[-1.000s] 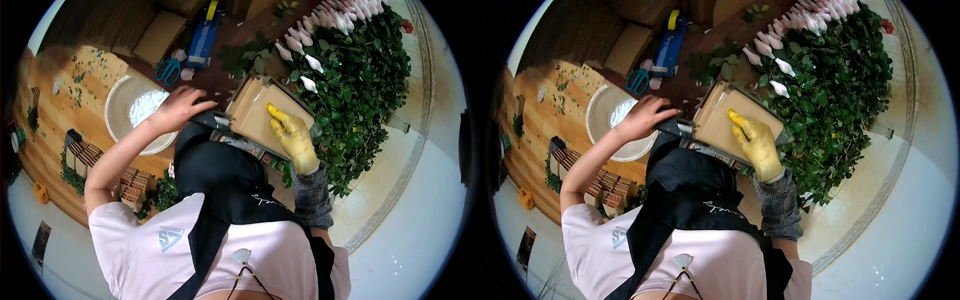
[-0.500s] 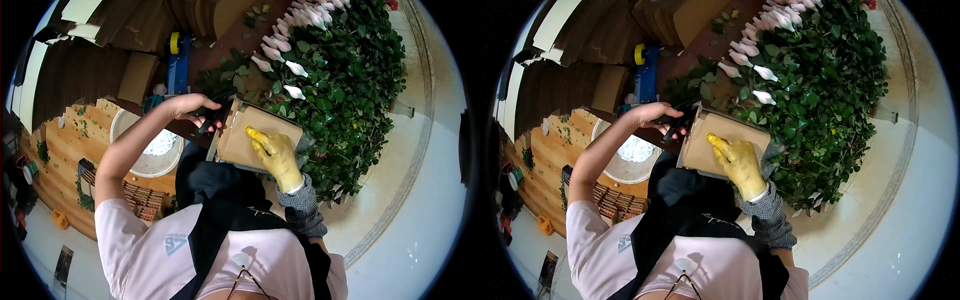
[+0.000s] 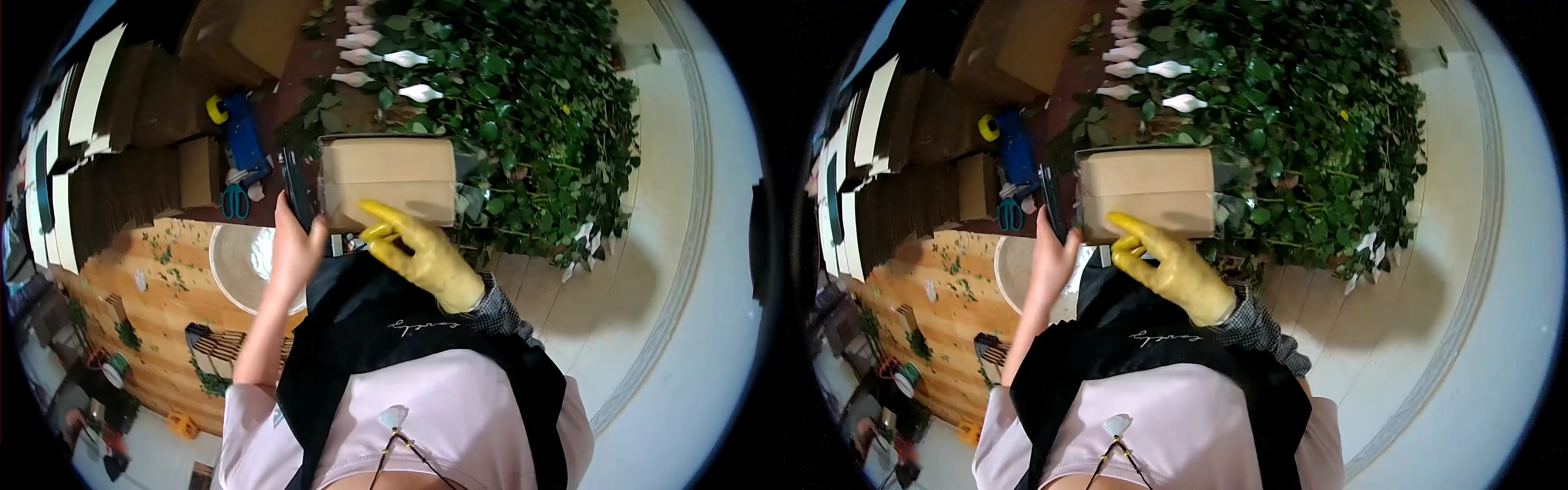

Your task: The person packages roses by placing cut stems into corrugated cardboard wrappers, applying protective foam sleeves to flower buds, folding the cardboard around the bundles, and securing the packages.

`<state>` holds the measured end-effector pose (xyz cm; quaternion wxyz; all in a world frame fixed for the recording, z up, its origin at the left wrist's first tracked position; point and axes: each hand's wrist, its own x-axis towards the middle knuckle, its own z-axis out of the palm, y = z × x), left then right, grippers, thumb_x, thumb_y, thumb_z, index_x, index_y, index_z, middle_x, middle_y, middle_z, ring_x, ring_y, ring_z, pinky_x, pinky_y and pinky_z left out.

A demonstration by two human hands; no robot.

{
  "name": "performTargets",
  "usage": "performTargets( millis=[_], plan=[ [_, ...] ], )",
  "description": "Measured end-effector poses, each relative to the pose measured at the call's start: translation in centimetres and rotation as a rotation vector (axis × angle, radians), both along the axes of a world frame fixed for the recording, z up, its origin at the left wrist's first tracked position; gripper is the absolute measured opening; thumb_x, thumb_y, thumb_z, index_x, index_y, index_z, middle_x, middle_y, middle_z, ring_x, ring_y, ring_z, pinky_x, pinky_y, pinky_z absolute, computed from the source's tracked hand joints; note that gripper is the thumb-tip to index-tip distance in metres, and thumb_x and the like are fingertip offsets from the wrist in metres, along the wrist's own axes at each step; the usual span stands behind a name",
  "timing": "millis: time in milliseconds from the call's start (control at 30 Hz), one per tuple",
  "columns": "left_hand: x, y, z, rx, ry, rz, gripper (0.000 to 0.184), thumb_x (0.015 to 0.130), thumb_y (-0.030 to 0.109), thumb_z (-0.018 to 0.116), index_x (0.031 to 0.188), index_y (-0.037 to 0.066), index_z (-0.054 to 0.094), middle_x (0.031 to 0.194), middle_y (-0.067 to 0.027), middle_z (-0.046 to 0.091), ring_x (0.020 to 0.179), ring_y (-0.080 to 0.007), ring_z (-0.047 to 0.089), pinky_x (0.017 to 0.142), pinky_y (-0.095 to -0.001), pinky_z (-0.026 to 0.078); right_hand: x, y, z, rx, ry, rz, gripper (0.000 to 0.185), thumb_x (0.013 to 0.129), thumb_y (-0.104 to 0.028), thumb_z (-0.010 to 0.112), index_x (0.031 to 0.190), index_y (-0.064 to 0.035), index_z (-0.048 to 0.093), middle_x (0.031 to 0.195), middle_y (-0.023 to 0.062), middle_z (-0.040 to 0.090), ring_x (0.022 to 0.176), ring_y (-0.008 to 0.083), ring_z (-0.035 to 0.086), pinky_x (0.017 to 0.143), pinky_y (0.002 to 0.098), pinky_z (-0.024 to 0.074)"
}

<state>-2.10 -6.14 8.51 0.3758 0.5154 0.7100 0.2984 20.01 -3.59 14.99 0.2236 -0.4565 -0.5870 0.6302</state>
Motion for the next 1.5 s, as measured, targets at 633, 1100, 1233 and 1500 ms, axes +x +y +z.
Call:
performTargets(
  millis=[633,1100,1233,1500],
  plan=[
    [7.5,5.9,-1.6,0.411,0.437,-0.634,0.039,0.084,0.032,0.075,0.120,0.016,0.073,0.155,-0.0136,0.042,0.144,-0.0345,0.036,0.119,-0.0485,0.026,14.7,-0.1,-1.1,0.135,-0.850,0.059,0.042,0.090,-0.048,0.065,0.098,-0.0063,0.064,0.074,0.0107,0.070,0.066,0.0281,0.069,0.062,0.0409,0.0558],
    [7.5,5.9,-1.1,0.398,0.444,-0.621,0.031,0.083,0.032,0.075,0.111,0.018,0.076,0.150,-0.0104,0.049,0.142,-0.0328,0.040,0.116,-0.0482,0.030,15.8,1.0,-10.1,-0.592,-0.142,0.018,0.031,0.093,-0.017,0.069,0.118,-0.0009,0.059,0.084,0.0022,0.066,0.071,0.0121,0.061,0.062,0.0271,0.0515],
    [7.4,5.8,-0.9,0.389,0.401,-0.613,0.031,0.084,0.029,0.074,0.113,0.018,0.075,0.150,-0.0111,0.048,0.142,-0.0333,0.039,0.118,-0.0482,0.028,14.6,-0.1,-9.4,-0.495,-0.262,-0.116,0.035,0.093,-0.020,0.070,0.119,-0.0003,0.058,0.083,0.0012,0.066,0.067,0.0121,0.061,0.062,0.0278,0.0528],
    [5.3,-1.4,2.3,0.247,-0.027,-0.149,0.015,0.095,0.004,0.061,0.106,-0.002,0.070,0.102,-0.0131,0.072,0.089,-0.0244,0.069,0.080,-0.0332,0.054,20.1,0.3,0.1,-0.653,0.156,-0.060,0.055,0.099,-0.036,0.063,0.139,-0.0010,0.053,0.121,0.0138,0.068,0.097,0.0166,0.066,0.085,0.0298,0.0518]
  ],
)
